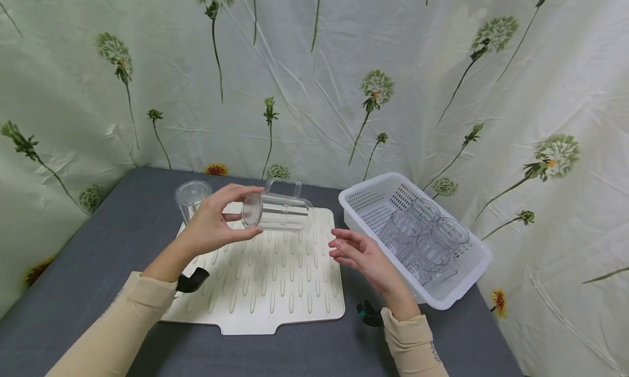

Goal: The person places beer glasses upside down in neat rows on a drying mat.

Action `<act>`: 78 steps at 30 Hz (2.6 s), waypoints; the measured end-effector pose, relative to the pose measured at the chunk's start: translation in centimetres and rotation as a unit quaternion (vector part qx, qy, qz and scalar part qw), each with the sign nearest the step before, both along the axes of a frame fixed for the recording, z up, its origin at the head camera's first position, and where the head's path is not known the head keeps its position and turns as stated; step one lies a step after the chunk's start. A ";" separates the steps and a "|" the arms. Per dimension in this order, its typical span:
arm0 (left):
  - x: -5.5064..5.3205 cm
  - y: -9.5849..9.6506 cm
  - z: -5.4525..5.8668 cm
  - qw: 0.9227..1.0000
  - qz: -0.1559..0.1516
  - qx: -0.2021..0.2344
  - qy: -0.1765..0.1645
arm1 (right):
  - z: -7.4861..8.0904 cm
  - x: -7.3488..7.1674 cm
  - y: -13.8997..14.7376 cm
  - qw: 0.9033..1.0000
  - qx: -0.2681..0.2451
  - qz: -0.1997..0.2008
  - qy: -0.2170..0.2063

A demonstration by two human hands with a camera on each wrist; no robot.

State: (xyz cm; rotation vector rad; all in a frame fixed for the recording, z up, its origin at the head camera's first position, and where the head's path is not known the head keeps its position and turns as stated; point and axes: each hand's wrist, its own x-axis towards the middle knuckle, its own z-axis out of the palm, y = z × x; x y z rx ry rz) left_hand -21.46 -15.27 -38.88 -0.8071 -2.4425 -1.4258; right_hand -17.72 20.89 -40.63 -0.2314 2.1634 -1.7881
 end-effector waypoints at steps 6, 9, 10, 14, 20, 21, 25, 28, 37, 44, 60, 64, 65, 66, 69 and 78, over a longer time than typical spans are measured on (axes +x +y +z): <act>-0.6 0.0 0.2 1.000 0.012 -0.012 0.002 | 0.4 0.1 0.5 1.000 0.016 0.005 0.006; -0.9 0.0 0.3 1.000 0.020 -0.019 0.001 | 0.6 0.0 0.8 0.999 0.030 0.006 0.013; -1.0 0.0 0.3 0.999 0.023 -0.022 0.002 | 0.7 0.0 0.9 0.999 0.033 0.005 0.015; -1.4 0.0 0.4 0.999 0.032 -0.033 0.003 | 1.0 -0.1 1.5 0.999 0.039 0.007 0.028; -1.8 -0.1 0.5 0.998 0.036 -0.047 -0.002 | 1.4 -0.3 2.3 0.997 0.058 0.007 0.043; -1.9 -0.1 0.5 0.998 0.037 -0.048 -0.004 | 1.5 -0.3 2.4 0.997 0.060 0.005 0.042; -2.2 -0.1 0.6 0.998 0.036 -0.051 -0.013 | 2.0 -0.4 2.7 0.997 0.061 0.003 0.047; -2.3 -0.2 0.7 0.998 0.037 -0.053 -0.022 | 2.4 -0.3 3.0 0.997 0.065 0.004 0.051; -2.7 -0.2 0.8 0.997 0.041 -0.064 -0.033 | 3.2 -0.2 3.9 0.995 0.075 0.005 0.067; -3.2 -0.2 0.7 0.995 0.048 -0.077 -0.034 | 3.8 -0.3 4.7 0.993 0.085 0.004 0.080; -4.0 -0.4 1.0 0.988 0.066 -0.140 -0.022 | 5.4 -0.4 6.2 0.983 0.154 -0.015 0.102; -4.3 -0.4 1.1 0.984 0.071 -0.161 -0.012 | 5.9 -0.4 6.6 0.979 0.173 -0.022 0.105; -4.4 -0.4 1.2 0.984 0.071 -0.166 -0.011 | 6.0 -0.4 6.7 0.978 0.177 -0.024 0.106; -4.4 -0.4 1.2 0.983 0.071 -0.169 -0.012 | 6.0 -0.4 6.9 0.977 0.182 -0.025 0.107; -4.6 -0.4 1.2 0.982 0.070 -0.176 -0.017 | 6.3 -0.5 7.2 0.975 0.190 -0.028 0.110; -5.2 -0.4 1.4 0.977 0.066 -0.200 -0.024 | 6.8 -0.7 8.2 0.968 0.222 -0.038 0.113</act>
